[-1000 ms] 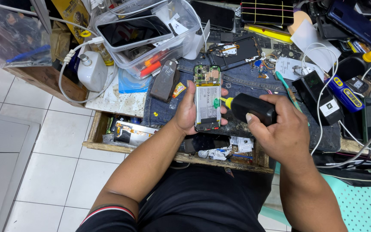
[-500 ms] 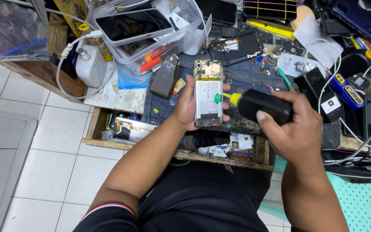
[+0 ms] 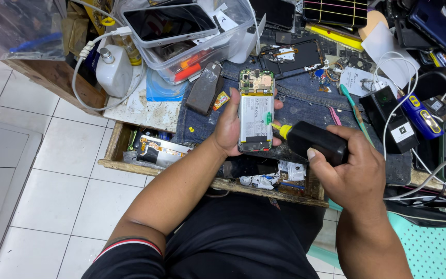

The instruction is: The person disassembles a mobile phone by hand, removing the internal chassis and battery to access the screen and mainboard components.

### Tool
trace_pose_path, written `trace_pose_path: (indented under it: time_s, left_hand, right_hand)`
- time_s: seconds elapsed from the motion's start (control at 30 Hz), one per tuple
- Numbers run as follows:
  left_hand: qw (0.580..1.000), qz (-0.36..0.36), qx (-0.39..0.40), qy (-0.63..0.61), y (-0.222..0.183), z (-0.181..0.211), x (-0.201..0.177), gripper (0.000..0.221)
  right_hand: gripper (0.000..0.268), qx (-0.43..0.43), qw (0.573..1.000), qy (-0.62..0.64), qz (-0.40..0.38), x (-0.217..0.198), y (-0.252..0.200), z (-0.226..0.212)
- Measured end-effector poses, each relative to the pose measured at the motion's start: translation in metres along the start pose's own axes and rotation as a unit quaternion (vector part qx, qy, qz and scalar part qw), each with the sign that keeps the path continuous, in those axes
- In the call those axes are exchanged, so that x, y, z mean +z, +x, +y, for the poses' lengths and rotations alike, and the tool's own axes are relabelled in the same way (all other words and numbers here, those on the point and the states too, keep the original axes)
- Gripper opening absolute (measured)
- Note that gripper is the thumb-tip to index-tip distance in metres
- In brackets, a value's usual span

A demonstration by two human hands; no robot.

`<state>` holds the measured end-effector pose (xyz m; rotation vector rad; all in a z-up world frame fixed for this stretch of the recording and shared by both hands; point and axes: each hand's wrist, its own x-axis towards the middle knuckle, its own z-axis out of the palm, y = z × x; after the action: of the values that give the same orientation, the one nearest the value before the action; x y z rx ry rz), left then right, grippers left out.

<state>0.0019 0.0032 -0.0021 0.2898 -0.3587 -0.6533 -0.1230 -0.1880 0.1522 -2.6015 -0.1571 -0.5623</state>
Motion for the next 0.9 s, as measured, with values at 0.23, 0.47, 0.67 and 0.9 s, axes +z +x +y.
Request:
trace_pose_path:
  time_s: [0.23, 0.47, 0.67, 0.9]
  left_hand:
    - [1.0, 0.006, 0.011, 0.023, 0.0, -0.003, -0.001, 0.095]
    - [0.999, 0.013, 0.033, 0.035, 0.002, -0.003, -0.004, 0.095]
    - [0.999, 0.009, 0.039, 0.017, 0.001, -0.001, -0.001, 0.095]
    - [1.0, 0.011, 0.027, -0.003, -0.001, 0.001, 0.005, 0.098]
  right_hand:
    - [0.041, -0.059, 0.998, -0.038, -0.008, -0.002, 0.003, -0.007]
    - [0.039, -0.061, 0.998, -0.03, -0.016, -0.002, -0.004, -0.014]
    - [0.039, -0.042, 0.999, 0.005, -0.01, -0.001, -0.016, -0.005]
    - [0.051, 0.14, 0.842, 0.521, 0.01, 0.024, -0.036, 0.076]
